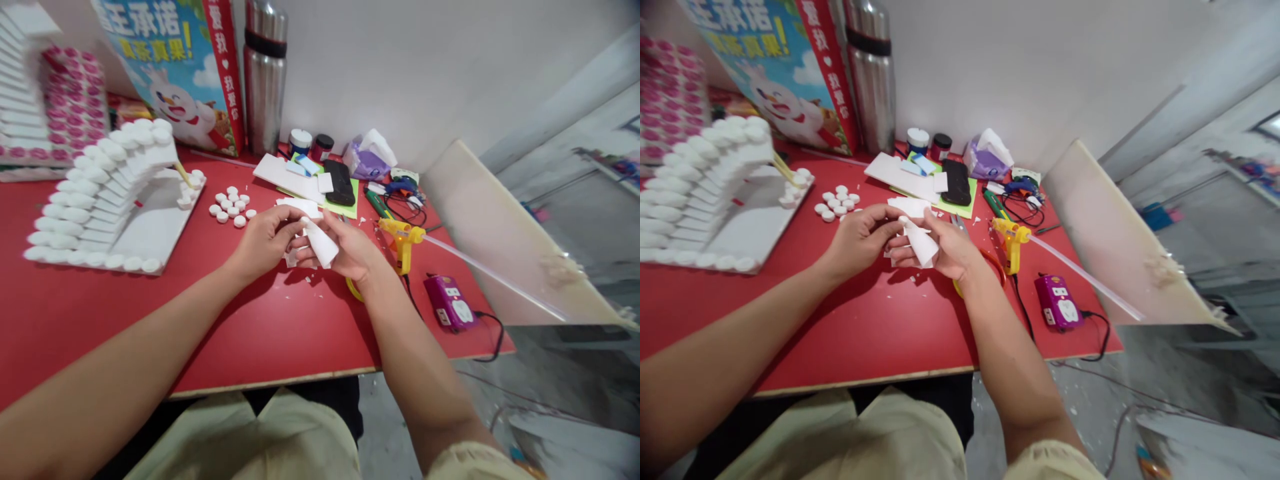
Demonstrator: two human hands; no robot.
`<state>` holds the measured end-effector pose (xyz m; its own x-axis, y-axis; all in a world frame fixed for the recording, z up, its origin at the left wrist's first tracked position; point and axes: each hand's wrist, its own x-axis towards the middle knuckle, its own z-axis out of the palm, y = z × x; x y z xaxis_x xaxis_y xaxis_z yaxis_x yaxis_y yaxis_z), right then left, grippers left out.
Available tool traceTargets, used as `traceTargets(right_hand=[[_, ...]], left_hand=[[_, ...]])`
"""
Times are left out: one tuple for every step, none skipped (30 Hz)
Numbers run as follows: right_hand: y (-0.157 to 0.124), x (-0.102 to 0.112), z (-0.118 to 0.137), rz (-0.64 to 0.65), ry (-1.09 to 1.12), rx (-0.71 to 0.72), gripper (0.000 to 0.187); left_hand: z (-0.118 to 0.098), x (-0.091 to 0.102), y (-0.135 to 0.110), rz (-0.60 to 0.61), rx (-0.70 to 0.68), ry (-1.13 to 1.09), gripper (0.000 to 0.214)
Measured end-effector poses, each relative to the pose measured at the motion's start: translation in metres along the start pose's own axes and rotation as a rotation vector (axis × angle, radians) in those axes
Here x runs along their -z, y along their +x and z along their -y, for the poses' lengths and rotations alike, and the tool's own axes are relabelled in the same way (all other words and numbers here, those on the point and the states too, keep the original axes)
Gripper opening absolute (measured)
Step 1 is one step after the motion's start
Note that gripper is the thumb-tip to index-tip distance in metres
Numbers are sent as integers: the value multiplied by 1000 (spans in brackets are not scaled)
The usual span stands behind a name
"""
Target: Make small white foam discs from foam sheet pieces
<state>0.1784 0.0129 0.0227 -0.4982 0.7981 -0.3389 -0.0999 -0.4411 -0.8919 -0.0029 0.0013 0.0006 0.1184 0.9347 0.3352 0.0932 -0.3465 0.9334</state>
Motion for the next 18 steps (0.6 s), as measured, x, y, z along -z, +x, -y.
traceTargets(right_hand=[[1,1,0,23,20,-31,53],[1,1,0,25,32,-42,49],[1,1,-1,13,43,-39,44],[1,1,-1,-2,57,-26,40],[0,1,-2,-14,72,-9,36],[-1,1,-2,-22,85,10,33],[-3,0,-2,-25,91,30,32],[-4,0,-2,-25,88,49,31],[-5,0,-2,-26,75,68,32],[-7,0,-1,-29,55,87,34],[-7,-1,-1,-34,34,104,35],[-8,-1,-1,-40,12,118,36],[-8,-2,-2,-49,-11,131,37],[-7,-3,-2,-63,-38,148,38],[-7,-4,-2,-80,-71,170,38],[-6,-4,-3,-102,-113,199,39],[-6,-5,-3,-127,-166,238,38],[-5,-5,-3,-160,-230,284,36]], left_hand=[[-1,0,0,2,-2,-5,10],[-1,1,0,6,3,-16,10],[-1,1,0,12,12,-30,11],[-1,1,0,17,25,-45,11],[-1,0,0,17,39,-62,11],[0,0,0,13,53,-79,11],[0,0,0,7,67,-96,10],[1,0,1,1,79,-112,10],[2,-1,1,-3,91,-127,9],[2,-1,1,-6,101,-141,10],[3,-1,2,-9,108,-150,11],[3,-1,2,-10,112,-157,11],[4,-1,2,-11,113,-162,12],[4,-1,2,-11,113,-166,13],[4,-1,2,-13,113,-169,13],[4,0,2,-15,113,-171,13],[3,0,2,-16,115,-173,13],[3,0,2,-16,118,-175,14]])
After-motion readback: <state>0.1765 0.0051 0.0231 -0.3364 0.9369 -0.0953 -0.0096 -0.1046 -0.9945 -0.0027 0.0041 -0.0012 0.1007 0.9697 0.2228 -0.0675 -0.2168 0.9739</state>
